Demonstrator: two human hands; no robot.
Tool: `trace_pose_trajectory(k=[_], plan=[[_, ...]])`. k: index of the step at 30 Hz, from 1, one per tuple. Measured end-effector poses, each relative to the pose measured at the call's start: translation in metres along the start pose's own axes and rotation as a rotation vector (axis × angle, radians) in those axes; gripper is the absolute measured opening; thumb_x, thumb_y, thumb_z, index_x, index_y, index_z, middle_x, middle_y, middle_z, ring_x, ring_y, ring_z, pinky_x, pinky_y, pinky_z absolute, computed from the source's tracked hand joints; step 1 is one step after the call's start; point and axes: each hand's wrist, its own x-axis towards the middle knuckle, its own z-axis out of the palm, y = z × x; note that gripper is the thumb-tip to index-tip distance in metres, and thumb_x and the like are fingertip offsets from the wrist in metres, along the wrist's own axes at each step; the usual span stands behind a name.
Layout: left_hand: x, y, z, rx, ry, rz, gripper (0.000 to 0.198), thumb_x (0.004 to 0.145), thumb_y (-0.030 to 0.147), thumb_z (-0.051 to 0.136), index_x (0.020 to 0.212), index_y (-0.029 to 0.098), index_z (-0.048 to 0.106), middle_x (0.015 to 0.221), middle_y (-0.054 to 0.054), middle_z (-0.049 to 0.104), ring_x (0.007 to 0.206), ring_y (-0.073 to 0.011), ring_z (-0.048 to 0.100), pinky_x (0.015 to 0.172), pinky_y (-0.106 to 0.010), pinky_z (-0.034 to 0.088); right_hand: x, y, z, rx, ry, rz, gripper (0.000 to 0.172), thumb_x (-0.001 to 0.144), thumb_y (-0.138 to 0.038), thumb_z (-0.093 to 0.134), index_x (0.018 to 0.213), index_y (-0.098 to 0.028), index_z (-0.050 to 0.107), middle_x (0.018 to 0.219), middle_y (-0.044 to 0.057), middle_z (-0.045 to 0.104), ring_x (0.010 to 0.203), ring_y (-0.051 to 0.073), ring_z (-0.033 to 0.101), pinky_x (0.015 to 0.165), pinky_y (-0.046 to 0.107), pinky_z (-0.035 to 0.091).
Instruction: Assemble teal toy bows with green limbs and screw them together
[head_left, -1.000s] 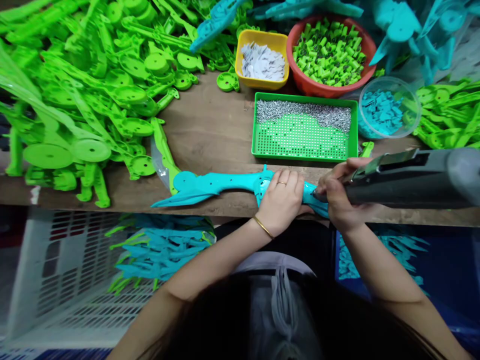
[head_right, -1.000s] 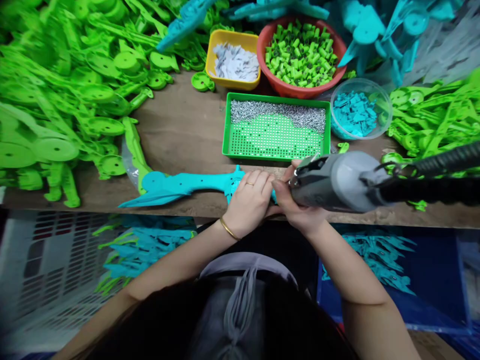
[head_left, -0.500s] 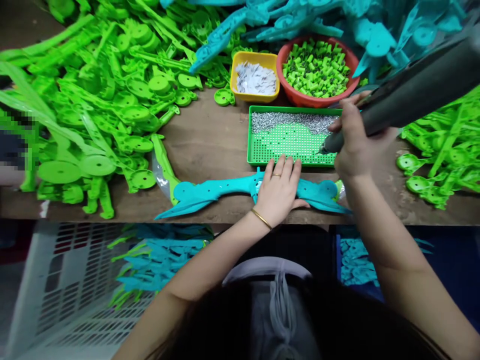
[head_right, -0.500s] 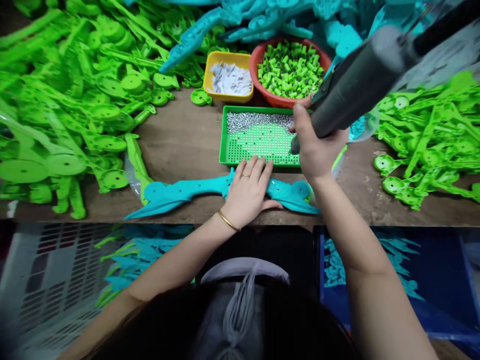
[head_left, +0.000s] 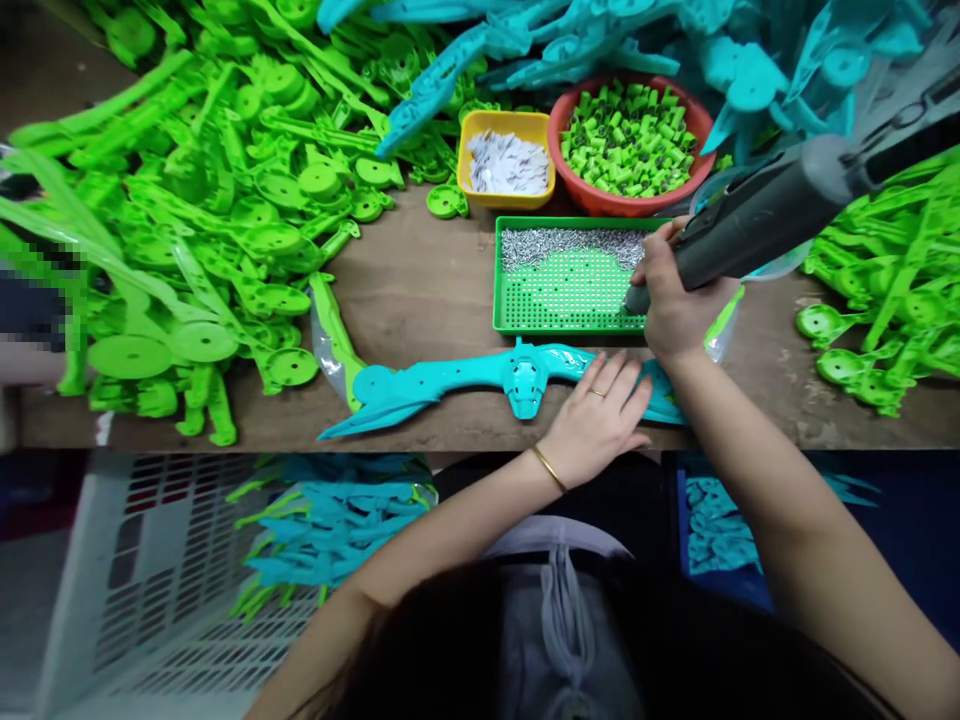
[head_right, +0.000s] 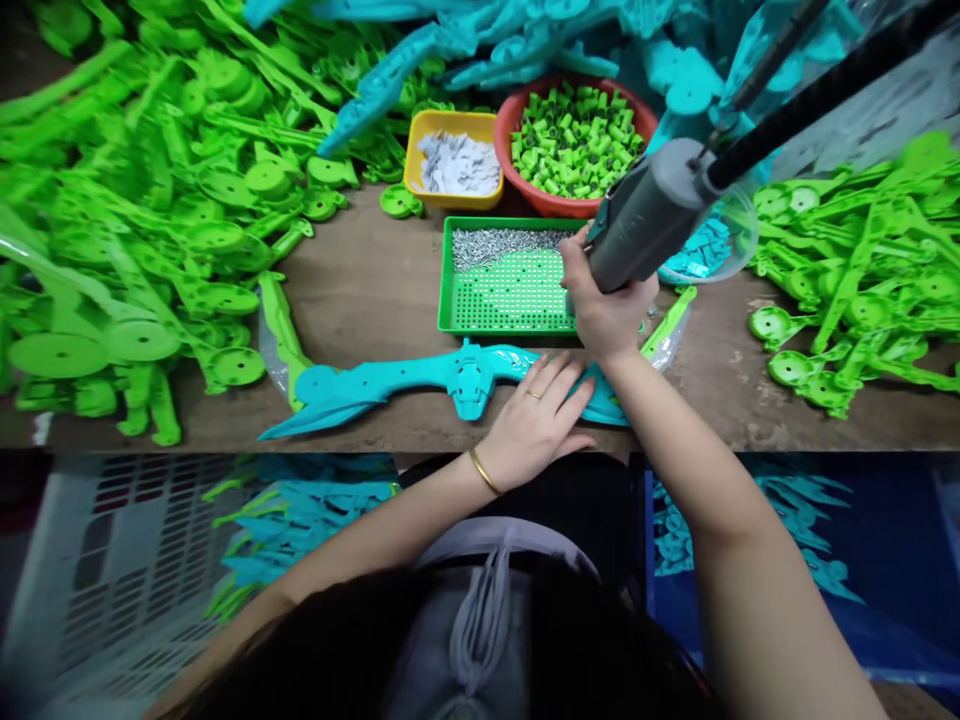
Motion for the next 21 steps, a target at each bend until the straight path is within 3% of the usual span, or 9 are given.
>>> trace_pose_trajectory(k=[5, 11, 15, 21], plan=[[0.001, 0.004, 0.023, 0.015, 0.146, -0.045, 0.043, 0.093, 0.039, 0.05, 0.121, 0.008, 0.058, 0.127, -0.018, 0.061, 0.122, -0.0309, 0.055, 0.109, -0.049, 0.04, 0.011, -0.032, -0.007, 0.06, 0.004, -0.016, 0.025, 0.077, -0.041, 0.07, 0.093, -0.025, 0.058, 0.082, -0.004, 0.064, 0.048, 0.007, 0.054, 0.048, 0.025, 0.049], [0.0, 0.002, 0.029, -0.009, 0.21, -0.025, 0.037, 0.095, 0.034, 0.048, 0.12, 0.009, 0.058, 0.126, -0.018, 0.063, 0.122, -0.0304, 0.055, 0.107, -0.053, 0.041, 0.001, -0.087, -0.047, 0.035, 0.045, 0.008, 0.019, 0.079, -0.034, 0.07, 0.096, -0.03, 0.063, 0.083, -0.004, 0.065, 0.046, 0.007, 0.052, 0.041, 0.025, 0.045], [0.0, 0.001, 0.03, -0.016, 0.23, -0.012, 0.037, 0.094, 0.034, 0.05, 0.119, 0.008, 0.059, 0.125, -0.019, 0.063, 0.12, -0.0308, 0.056, 0.107, -0.053, 0.042, -0.018, -0.088, -0.06, 0.003, 0.044, 0.035, 0.017, 0.078, -0.033, 0.07, 0.093, -0.027, 0.063, 0.082, -0.003, 0.064, 0.045, 0.006, 0.052, 0.042, 0.025, 0.048], [0.0, 0.001, 0.03, -0.101, 0.174, -0.04, 0.037, 0.095, 0.033, 0.049, 0.123, 0.01, 0.057, 0.127, -0.019, 0.062, 0.125, -0.0304, 0.053, 0.108, -0.056, 0.039, -0.026, -0.073, -0.06, 0.082, -0.026, 0.126, 0.024, 0.075, -0.027, 0.075, 0.095, -0.026, 0.063, 0.073, -0.006, 0.061, 0.048, 0.006, 0.055, 0.044, 0.022, 0.049]])
